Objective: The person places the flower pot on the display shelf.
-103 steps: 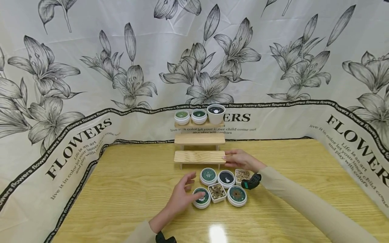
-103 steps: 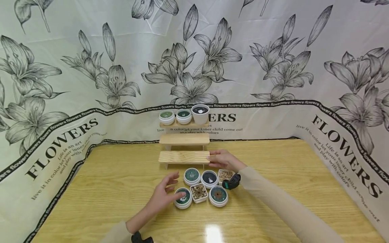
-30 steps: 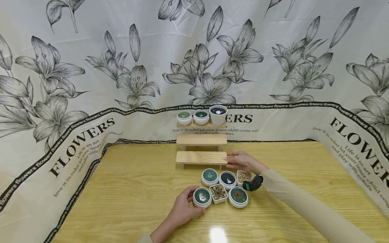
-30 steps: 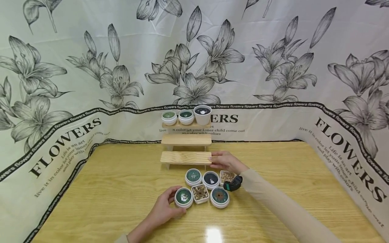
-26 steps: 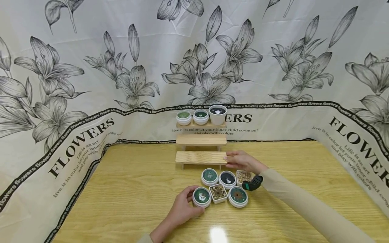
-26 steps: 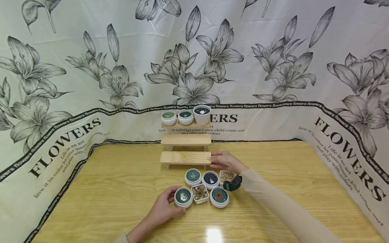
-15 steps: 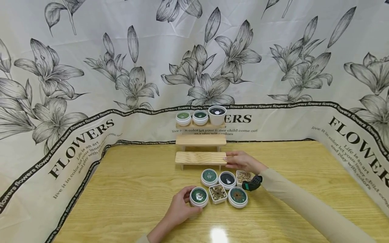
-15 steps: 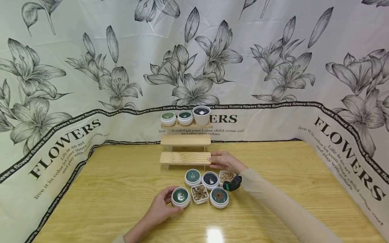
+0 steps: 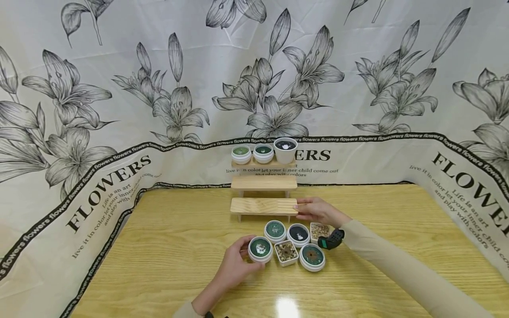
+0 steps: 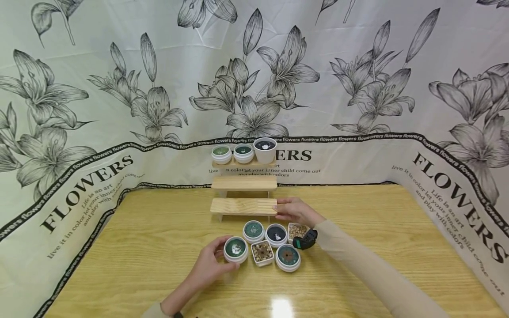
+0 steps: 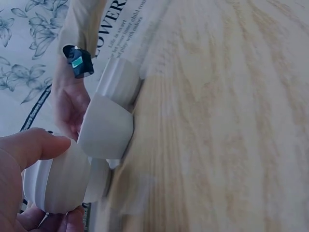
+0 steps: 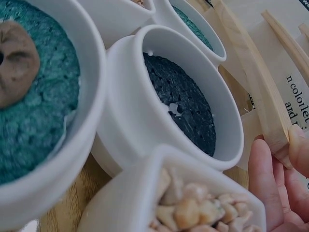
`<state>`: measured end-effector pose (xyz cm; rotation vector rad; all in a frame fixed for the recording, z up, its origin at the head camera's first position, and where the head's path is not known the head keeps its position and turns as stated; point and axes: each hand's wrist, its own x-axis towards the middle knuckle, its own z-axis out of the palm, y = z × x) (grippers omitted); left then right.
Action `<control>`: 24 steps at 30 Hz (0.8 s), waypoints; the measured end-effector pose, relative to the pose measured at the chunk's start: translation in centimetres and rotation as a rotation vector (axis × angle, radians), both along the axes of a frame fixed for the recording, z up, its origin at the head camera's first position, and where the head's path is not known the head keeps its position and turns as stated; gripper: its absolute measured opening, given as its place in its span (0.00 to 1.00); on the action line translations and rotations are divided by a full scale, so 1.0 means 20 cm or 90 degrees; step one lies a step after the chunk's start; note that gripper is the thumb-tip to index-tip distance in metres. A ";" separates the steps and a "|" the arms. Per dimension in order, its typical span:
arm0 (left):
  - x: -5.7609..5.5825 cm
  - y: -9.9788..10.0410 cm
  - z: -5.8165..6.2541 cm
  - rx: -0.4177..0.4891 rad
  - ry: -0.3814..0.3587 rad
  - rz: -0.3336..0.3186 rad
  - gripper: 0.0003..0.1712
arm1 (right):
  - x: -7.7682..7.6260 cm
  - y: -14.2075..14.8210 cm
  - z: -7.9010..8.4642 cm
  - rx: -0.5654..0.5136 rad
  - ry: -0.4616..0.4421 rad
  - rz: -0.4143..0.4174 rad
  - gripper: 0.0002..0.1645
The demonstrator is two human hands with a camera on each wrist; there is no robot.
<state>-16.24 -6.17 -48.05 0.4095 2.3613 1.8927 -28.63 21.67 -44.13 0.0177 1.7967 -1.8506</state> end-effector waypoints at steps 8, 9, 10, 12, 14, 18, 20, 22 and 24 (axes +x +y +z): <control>-0.03 0.03 0.02 -0.004 -0.007 0.003 0.40 | 0.01 0.01 0.00 -0.010 0.000 0.004 0.36; -0.04 0.03 0.02 -0.006 -0.007 0.002 0.40 | 0.01 0.01 0.00 -0.009 -0.001 0.002 0.36; -0.04 0.03 0.03 -0.008 -0.005 0.001 0.40 | 0.01 0.01 0.00 -0.008 -0.003 -0.001 0.36; -0.05 0.04 0.04 -0.010 -0.002 -0.002 0.39 | 0.01 0.01 0.01 -0.005 -0.005 -0.004 0.36; -0.06 0.05 0.05 -0.010 0.002 -0.006 0.39 | 0.01 0.00 0.01 0.000 -0.008 -0.007 0.36; -0.08 0.07 0.08 -0.010 0.017 -0.012 0.39 | 0.01 0.00 0.01 0.010 -0.010 -0.007 0.37; -0.09 0.08 0.09 -0.009 0.022 -0.017 0.39 | 0.01 0.00 0.01 0.011 -0.008 -0.003 0.37; -0.10 0.09 0.10 -0.009 0.027 -0.020 0.39 | 0.01 0.00 0.00 0.011 -0.003 0.001 0.37; -0.11 0.10 0.10 -0.008 0.028 -0.024 0.39 | 0.00 0.01 0.00 0.008 0.000 0.002 0.37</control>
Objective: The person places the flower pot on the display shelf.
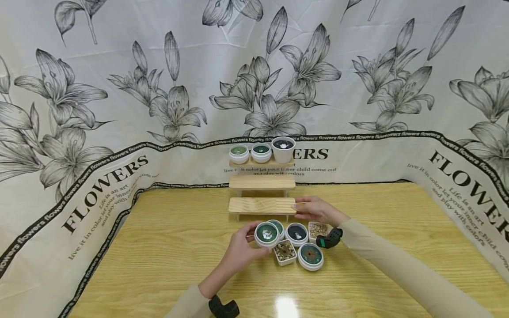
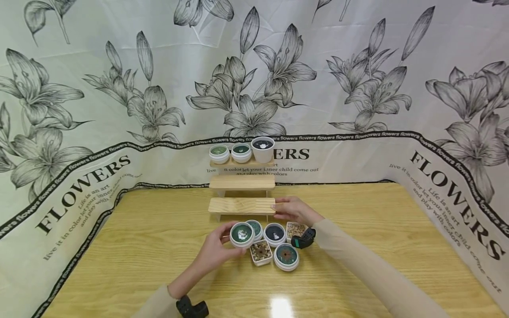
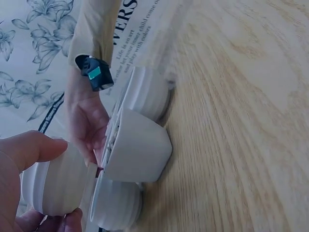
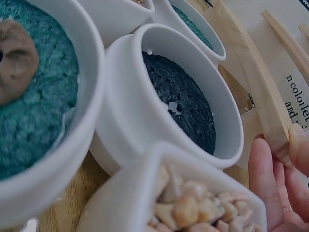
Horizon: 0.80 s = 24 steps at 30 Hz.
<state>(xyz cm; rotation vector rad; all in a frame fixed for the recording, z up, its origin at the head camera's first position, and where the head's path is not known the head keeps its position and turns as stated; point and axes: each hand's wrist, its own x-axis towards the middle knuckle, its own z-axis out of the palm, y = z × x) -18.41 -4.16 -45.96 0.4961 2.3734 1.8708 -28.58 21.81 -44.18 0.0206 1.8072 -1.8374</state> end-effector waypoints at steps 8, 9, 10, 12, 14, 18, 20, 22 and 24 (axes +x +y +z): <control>-0.03 0.06 0.02 0.006 -0.001 -0.002 0.39 | -0.01 0.00 -0.01 -0.008 -0.002 -0.002 0.36; -0.03 0.06 0.02 0.006 0.001 -0.004 0.39 | -0.01 0.00 -0.02 -0.011 -0.003 -0.001 0.36; -0.03 0.07 0.03 0.007 0.002 -0.007 0.39 | -0.01 0.00 -0.01 -0.014 -0.004 0.000 0.36; -0.04 0.08 0.04 0.006 0.003 -0.012 0.38 | -0.01 0.00 -0.01 -0.019 -0.008 0.001 0.35; -0.05 0.10 0.04 0.008 0.003 -0.016 0.38 | -0.01 0.00 -0.01 -0.022 -0.009 0.005 0.34; -0.06 0.12 0.07 0.005 0.006 -0.023 0.37 | -0.01 0.00 0.00 -0.019 -0.014 0.003 0.35; -0.07 0.13 0.08 0.002 0.013 -0.027 0.37 | -0.01 0.00 0.00 -0.013 -0.019 -0.001 0.36; -0.08 0.14 0.09 0.000 0.020 -0.032 0.38 | -0.01 0.00 0.00 -0.008 -0.025 -0.005 0.37; -0.08 0.14 0.11 -0.005 0.031 -0.033 0.38 | -0.01 0.00 0.01 -0.006 -0.028 -0.007 0.37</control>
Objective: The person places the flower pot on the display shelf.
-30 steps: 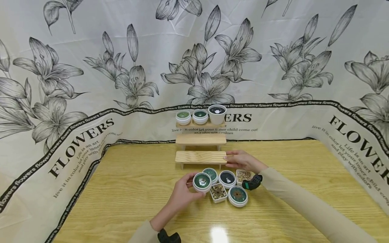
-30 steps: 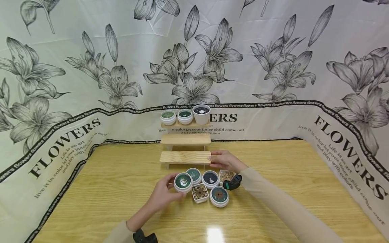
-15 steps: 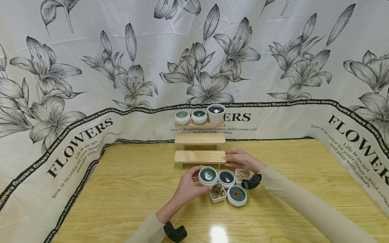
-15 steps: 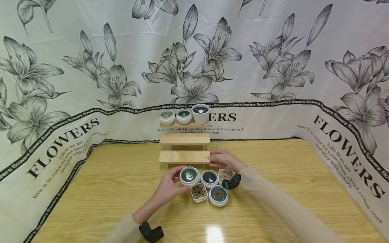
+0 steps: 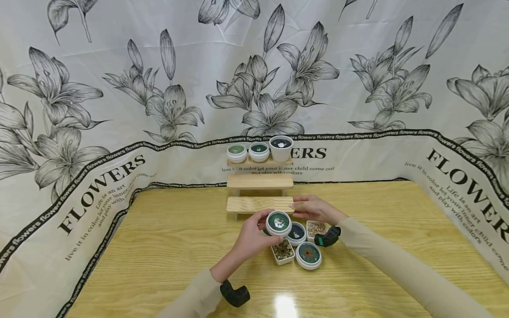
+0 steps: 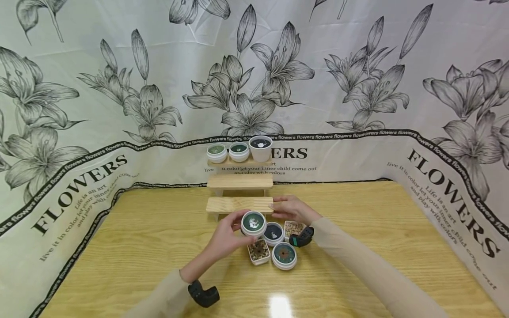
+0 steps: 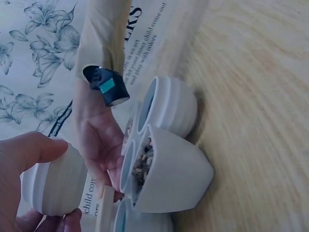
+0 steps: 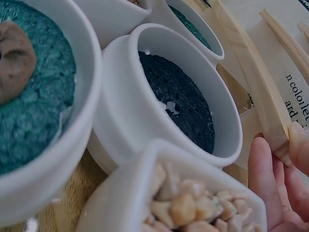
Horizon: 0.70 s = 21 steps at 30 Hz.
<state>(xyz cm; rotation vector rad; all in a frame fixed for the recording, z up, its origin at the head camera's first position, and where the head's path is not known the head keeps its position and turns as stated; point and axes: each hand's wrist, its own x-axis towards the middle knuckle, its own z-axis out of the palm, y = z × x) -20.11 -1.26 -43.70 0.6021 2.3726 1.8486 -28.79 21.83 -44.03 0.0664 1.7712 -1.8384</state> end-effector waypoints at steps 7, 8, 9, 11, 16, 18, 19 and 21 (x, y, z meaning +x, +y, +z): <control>-0.06 0.03 0.04 0.024 0.001 -0.008 0.40 | 0.00 0.00 0.00 -0.011 -0.002 -0.001 0.35; -0.07 0.04 0.04 0.031 -0.003 -0.010 0.40 | 0.00 0.00 0.00 -0.009 -0.001 0.000 0.35; -0.08 0.04 0.05 0.033 -0.004 -0.009 0.40 | 0.00 0.00 0.00 -0.007 -0.001 0.000 0.34; -0.09 0.06 0.05 0.032 -0.001 -0.009 0.39 | 0.00 0.01 0.00 -0.005 0.006 0.008 0.34; -0.13 0.07 0.09 0.012 0.014 0.002 0.39 | 0.00 0.02 -0.01 -0.001 0.020 0.021 0.34; -0.15 0.07 0.11 0.003 0.029 0.010 0.39 | 0.00 0.01 -0.01 0.003 0.021 0.021 0.33; -0.16 0.07 0.12 -0.001 0.037 0.014 0.39 | 0.00 0.01 -0.01 0.005 0.021 0.022 0.33; -0.18 0.06 0.14 -0.002 0.046 0.019 0.38 | 0.00 0.01 -0.01 0.005 0.021 0.022 0.33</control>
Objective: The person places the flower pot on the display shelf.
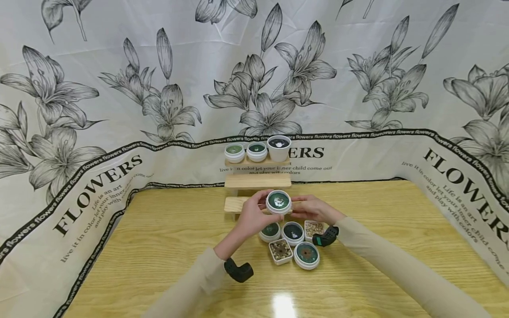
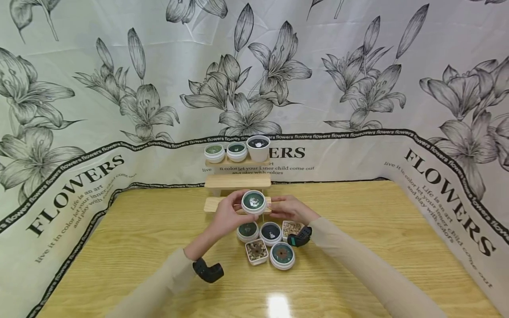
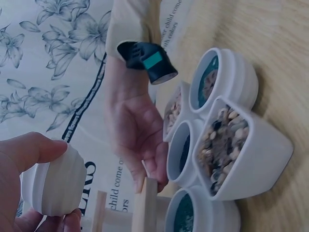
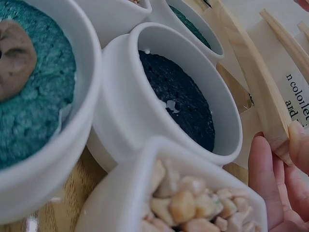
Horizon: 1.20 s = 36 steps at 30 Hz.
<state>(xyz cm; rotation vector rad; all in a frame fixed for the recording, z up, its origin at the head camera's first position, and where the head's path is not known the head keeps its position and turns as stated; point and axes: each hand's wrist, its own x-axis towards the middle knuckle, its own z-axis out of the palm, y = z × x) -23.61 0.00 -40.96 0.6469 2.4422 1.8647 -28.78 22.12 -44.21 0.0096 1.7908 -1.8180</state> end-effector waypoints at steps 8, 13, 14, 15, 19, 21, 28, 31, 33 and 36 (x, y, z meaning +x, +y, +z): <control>-0.09 0.02 0.04 0.000 0.006 0.019 0.39 | 0.00 0.00 0.00 -0.003 -0.001 0.000 0.31; -0.15 0.05 0.05 0.025 -0.017 0.025 0.39 | 0.00 0.00 -0.01 -0.012 -0.022 -0.017 0.32; -0.16 0.05 0.06 0.030 -0.018 0.026 0.39 | 0.00 0.01 -0.01 -0.015 -0.024 -0.021 0.32; -0.17 0.06 0.06 0.030 -0.018 0.028 0.39 | 0.00 0.01 -0.01 -0.018 -0.028 -0.025 0.33; -0.20 0.08 0.05 0.019 -0.015 0.043 0.38 | 0.00 0.01 -0.01 -0.025 -0.031 -0.030 0.35; -0.23 0.08 0.05 0.007 -0.008 0.053 0.38 | 0.00 0.01 -0.01 -0.025 -0.028 -0.026 0.36; -0.30 0.10 0.04 0.004 -0.010 0.064 0.39 | 0.00 0.00 0.01 -0.015 -0.031 -0.016 0.37; -0.32 0.11 0.04 0.003 -0.013 0.076 0.39 | -0.01 -0.01 0.01 -0.008 -0.029 -0.017 0.38; -0.34 0.12 0.04 0.001 -0.011 0.083 0.39 | -0.01 -0.01 0.01 -0.005 -0.030 -0.023 0.38; -0.37 0.13 0.04 0.001 -0.010 0.088 0.39 | -0.01 -0.01 0.00 -0.009 -0.023 -0.019 0.38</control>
